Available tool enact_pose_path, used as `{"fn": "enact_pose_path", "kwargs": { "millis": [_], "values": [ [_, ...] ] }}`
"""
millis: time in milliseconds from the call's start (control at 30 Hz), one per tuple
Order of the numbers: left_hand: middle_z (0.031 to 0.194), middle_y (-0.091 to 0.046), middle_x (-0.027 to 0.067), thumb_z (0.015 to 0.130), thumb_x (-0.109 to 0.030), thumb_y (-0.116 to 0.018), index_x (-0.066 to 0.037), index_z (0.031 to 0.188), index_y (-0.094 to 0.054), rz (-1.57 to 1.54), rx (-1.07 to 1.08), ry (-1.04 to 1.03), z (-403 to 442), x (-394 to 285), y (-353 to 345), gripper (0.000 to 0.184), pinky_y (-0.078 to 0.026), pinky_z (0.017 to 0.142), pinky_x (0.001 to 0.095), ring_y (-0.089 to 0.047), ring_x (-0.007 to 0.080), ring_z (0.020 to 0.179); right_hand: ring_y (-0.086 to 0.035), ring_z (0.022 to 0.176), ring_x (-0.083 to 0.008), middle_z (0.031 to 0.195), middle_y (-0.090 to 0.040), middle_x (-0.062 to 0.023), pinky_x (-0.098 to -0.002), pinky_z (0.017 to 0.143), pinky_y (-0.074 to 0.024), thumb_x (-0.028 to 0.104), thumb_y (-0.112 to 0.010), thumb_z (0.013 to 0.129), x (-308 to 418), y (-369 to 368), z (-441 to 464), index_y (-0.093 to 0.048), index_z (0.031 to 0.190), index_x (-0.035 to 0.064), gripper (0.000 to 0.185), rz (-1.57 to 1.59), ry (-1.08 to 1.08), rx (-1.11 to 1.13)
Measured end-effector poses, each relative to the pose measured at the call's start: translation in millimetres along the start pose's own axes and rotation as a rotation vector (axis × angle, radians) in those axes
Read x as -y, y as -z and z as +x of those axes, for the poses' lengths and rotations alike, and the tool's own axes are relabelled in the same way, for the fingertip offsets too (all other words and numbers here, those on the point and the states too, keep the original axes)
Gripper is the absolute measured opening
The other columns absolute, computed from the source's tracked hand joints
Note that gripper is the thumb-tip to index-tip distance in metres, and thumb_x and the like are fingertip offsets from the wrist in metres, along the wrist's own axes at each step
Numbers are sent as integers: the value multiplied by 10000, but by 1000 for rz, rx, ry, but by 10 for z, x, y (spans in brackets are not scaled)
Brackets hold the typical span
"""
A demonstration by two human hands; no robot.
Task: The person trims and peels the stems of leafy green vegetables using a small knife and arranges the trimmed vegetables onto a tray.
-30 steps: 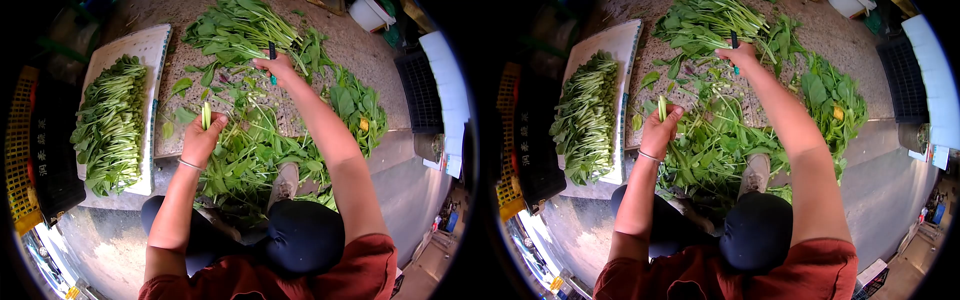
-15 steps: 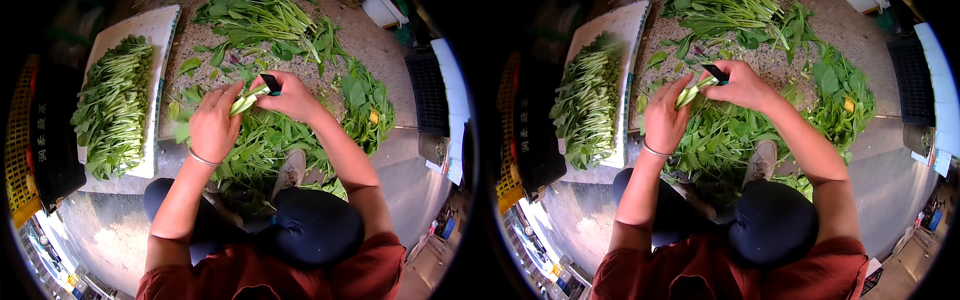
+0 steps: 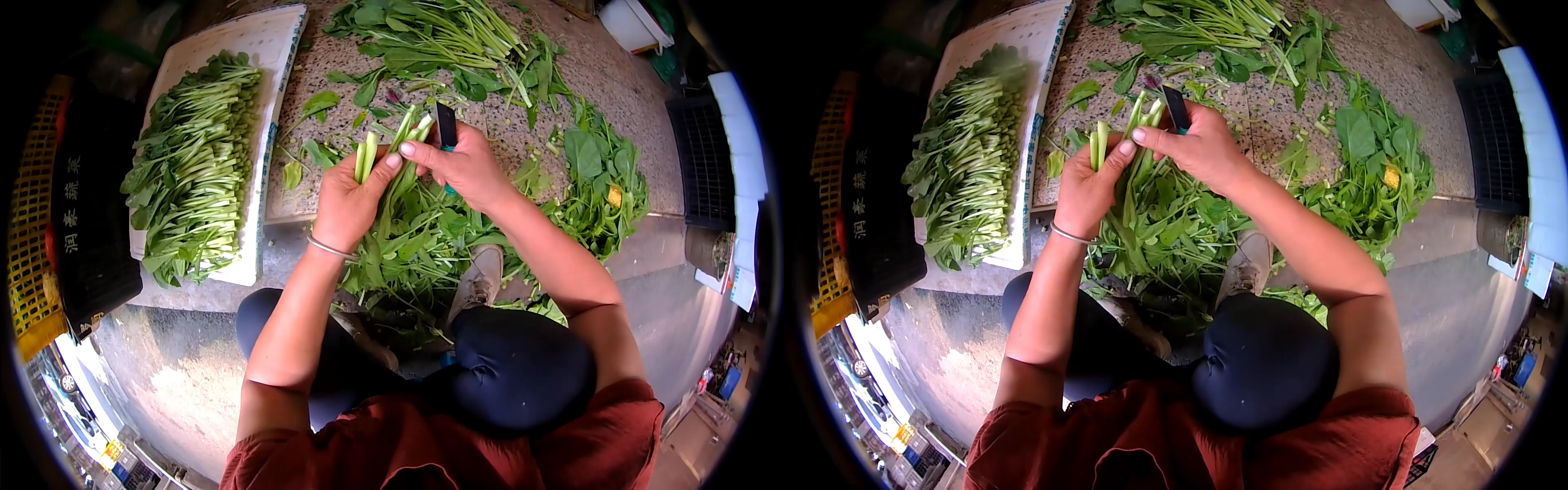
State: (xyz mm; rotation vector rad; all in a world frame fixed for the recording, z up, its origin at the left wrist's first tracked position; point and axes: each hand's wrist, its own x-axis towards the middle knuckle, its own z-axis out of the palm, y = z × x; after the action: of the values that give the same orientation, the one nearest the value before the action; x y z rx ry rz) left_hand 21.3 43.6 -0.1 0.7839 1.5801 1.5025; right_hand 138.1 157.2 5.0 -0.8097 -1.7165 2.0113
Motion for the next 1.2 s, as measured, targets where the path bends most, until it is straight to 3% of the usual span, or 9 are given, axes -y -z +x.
{"fn": "enact_pose_path", "kwargs": {
  "millis": [100, 233, 500, 633, 700, 733, 800, 1033, 1200],
  "values": [
    [830, -626, 28, 863, -164, -584, 9, 957, -617, -5, -52, 252, -2, -151, 0, 200, -439, 684, 213, -528, 75, 751, -449, 485, -44, 632, -539, 4, -171, 422, -330, 242, -682, 780, -78, 46, 17, -564, 816, 57, 223, 38, -40, -66],
    [823, -627, 23, 852, -180, -601, 6, 947, -618, 53, 3, 228, 35, -84, 58, 210, -441, 676, 218, -528, 76, 747, -447, 476, -43, 618, -545, -3, -166, 421, -329, 255, -672, 791, -99, 97, 43, -573, 810, 53, 226, 103, -34, -183],
    [813, -625, 16, 827, -167, -634, 8, 960, -611, 47, 57, 90, 47, 0, 45, 221, -441, 669, 217, -527, 74, 725, -514, 513, -50, 620, -546, 5, -179, 404, -363, 294, -698, 765, -121, 57, 57, -577, 801, 43, 281, 68, -38, -50],
    [811, -621, 16, 820, -163, -643, 4, 943, -612, -65, 17, 274, 55, -69, 60, 210, -436, 658, 208, -519, 66, 720, -518, 521, -50, 634, -550, 6, -177, 407, -369, 290, -699, 764, -162, 23, 36, -580, 806, 35, 285, 15, -59, -19],
    [677, -568, -47, 806, -238, -662, -55, 903, -597, -7, 27, 177, 43, 0, 49, 217, -306, 425, 178, -397, 21, 493, -507, 531, -45, 651, -546, 10, -168, 415, -364, 280, -680, 783, -157, 0, 17, -583, 819, 41, 260, 21, -84, 7],
    [677, -568, -47, 806, -238, -662, -55, 903, -597, -7, 27, 180, 49, 58, 52, 217, -306, 425, 178, -397, 21, 493, -495, 540, -40, 669, -542, 15, -159, 423, -359, 269, -661, 802, -152, -9, 12, -586, 832, 47, 236, 28, -105, 32],
    [684, -571, -44, 800, -233, -669, -42, 871, -607, -29, 35, 34, 75, 151, 59, 213, -369, 501, 192, -451, 33, 567, -489, 530, -39, 655, -537, 19, -158, 420, -356, 276, -665, 797, -162, -10, 20, -590, 820, 52, 237, 49, -106, 13],
    [733, -635, 13, 783, -215, -686, 10, 880, -643, 309, 218, 168, 84, -13, 232, 248, -447, 619, 213, -527, 57, 659, -476, 483, -46, 590, -519, 8, -173, 397, -351, 281, -724, 735, -168, 49, 19, -568, 735, 47, 281, 126, -182, -11],
    [937, -639, 90, 752, -260, -712, 31, 1116, -559, 258, 163, 126, 144, -86, 395, 490, -453, 783, 239, -572, 108, 850, -461, 453, -47, 568, -517, 7, -176, 391, -347, 287, -731, 727, -121, 34, -16, -573, 704, 56, 281, 10, -186, 25]
  ]
}}
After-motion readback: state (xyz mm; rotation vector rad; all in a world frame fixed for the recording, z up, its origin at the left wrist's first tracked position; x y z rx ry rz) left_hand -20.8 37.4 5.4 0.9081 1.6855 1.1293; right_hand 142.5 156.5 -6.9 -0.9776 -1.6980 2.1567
